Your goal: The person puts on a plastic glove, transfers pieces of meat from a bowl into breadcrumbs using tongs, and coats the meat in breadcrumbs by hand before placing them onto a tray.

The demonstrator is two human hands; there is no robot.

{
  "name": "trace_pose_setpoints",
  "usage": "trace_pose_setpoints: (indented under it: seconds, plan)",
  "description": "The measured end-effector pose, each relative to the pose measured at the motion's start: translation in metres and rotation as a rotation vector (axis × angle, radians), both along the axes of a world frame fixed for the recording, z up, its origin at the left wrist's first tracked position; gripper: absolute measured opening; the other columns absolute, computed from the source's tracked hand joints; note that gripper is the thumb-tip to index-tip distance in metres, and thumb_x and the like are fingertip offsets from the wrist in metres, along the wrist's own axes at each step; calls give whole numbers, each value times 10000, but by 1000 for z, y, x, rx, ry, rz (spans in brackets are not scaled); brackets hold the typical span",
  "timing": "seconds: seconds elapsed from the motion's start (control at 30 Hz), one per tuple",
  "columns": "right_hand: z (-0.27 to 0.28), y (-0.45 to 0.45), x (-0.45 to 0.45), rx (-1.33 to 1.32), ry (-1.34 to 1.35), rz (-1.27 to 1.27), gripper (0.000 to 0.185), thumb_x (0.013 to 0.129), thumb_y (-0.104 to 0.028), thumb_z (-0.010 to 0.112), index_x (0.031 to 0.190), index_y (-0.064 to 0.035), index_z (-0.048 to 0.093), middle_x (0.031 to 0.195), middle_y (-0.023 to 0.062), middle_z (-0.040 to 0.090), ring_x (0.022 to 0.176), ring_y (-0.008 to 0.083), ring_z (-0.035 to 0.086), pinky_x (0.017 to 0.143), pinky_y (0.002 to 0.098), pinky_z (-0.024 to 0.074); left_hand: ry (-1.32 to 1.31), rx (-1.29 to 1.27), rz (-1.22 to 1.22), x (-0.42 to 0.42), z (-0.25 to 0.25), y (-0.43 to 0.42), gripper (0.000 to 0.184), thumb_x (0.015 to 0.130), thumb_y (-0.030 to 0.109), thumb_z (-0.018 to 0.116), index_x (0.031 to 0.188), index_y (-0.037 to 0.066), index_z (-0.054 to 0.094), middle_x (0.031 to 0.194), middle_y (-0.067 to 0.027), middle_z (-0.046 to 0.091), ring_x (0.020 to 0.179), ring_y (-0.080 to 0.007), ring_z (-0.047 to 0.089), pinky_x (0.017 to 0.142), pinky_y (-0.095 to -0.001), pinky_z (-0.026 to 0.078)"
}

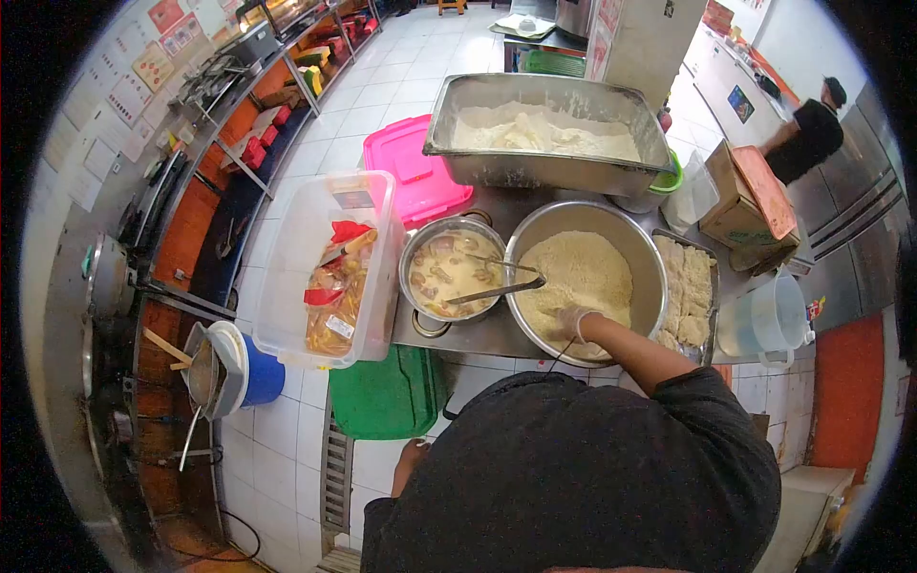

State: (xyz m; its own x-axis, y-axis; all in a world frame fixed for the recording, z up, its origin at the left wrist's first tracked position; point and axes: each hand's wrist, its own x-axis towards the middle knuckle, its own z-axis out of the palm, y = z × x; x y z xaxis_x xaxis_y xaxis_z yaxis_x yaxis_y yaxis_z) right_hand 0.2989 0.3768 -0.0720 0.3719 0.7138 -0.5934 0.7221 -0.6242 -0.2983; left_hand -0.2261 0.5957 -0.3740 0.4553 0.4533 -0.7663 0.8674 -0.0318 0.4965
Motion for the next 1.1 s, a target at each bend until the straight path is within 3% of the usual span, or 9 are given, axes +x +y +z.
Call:
trace_pose_setpoints:
  seconds: [0.1, 0.2, 0.3, 0.53, 0.63, 0.73, 0.83, 0.93, 1.1]
  plan:
    - [-33, -18, 24, -26, 364, -423, 726, 846, -530, 611, 1410, -99, 457, 1304, 240, 545, 1181, 353, 547, 968, 517, 422, 30, 20, -12, -15, 2, -8, 479, 821, 366, 702, 1109, -14, 649, 1026, -257, 671, 988, -390, 644, 853, -427, 504]
    - [-60, -23, 39, 317, 822, -1073, 727, 855, -512, 611, 1421, -87, 443, 1489, 179, 374, 1313, 363, 400, 972, 665, 324, 46, 41, -13, -26, 2, -10, 474, 827, 365, 697, 1116, -8, 647, 1036, -254, 669, 995, -387, 642, 855, -427, 503]
    - [-31, -7, 65, 568, 701, -939, 707, 889, -492, 560, 1439, -75, 406, 1498, 180, 362, 1326, 353, 401, 1037, 580, 335, 52, 61, -32, -34, 6, -13, 469, 833, 364, 692, 1123, -2, 645, 1045, -252, 667, 1002, -384, 640, 857, -427, 502]
    - [-63, 45, 49, 167, -573, -29, 822, 870, -480, 563, 1521, -99, 236, 1485, 259, 349, 1307, 391, 434, 1079, 410, 370, -91, 200, -249, 18, 60, 7, 458, 847, 363, 682, 1139, 12, 640, 1067, -245, 662, 1017, -377, 634, 861, -426, 500]
    - [-30, 54, 32, 149, -553, -144, 800, 877, -436, 568, 1510, -69, 247, 1444, 245, 422, 1288, 380, 461, 1072, 387, 376, -123, 244, -230, 47, 77, 12, 447, 855, 365, 674, 1140, 22, 643, 1089, -240, 657, 1030, -379, 628, 871, -426, 496]
    - [-134, 48, 86, 172, -626, -182, 756, 861, -411, 603, 1465, -45, 333, 1394, 253, 476, 1238, 375, 513, 1050, 417, 400, -196, 168, -81, 54, 37, 18, 430, 862, 371, 664, 1123, 30, 654, 1128, -231, 649, 1052, -385, 617, 892, -424, 489]
    - [-88, 29, 84, 278, -175, -451, 648, 857, -366, 623, 1393, -49, 442, 1390, 247, 480, 1158, 379, 572, 1024, 441, 424, -288, 100, -39, 31, -18, 14, 424, 859, 361, 670, 1107, 17, 657, 1117, -228, 653, 1047, -375, 624, 886, -421, 490]
    - [-36, 20, 74, 452, 847, -1199, 534, 854, -323, 634, 1296, -40, 538, 1328, 224, 546, 1088, 356, 617, 965, 449, 470, -160, 243, -193, 23, -26, 1, 428, 851, 343, 686, 1111, 5, 646, 1047, -222, 678, 996, -356, 648, 843, -424, 506]
    - [-18, -7, 98, 463, 55, -571, 502, 920, -374, 526, 1268, -15, 560, 1232, 208, 617, 1097, 354, 619, 929, 451, 491, 15, 57, -31, -18, -13, -20, 443, 845, 347, 691, 1122, 4, 646, 1029, -225, 683, 978, -355, 654, 832, -428, 509]
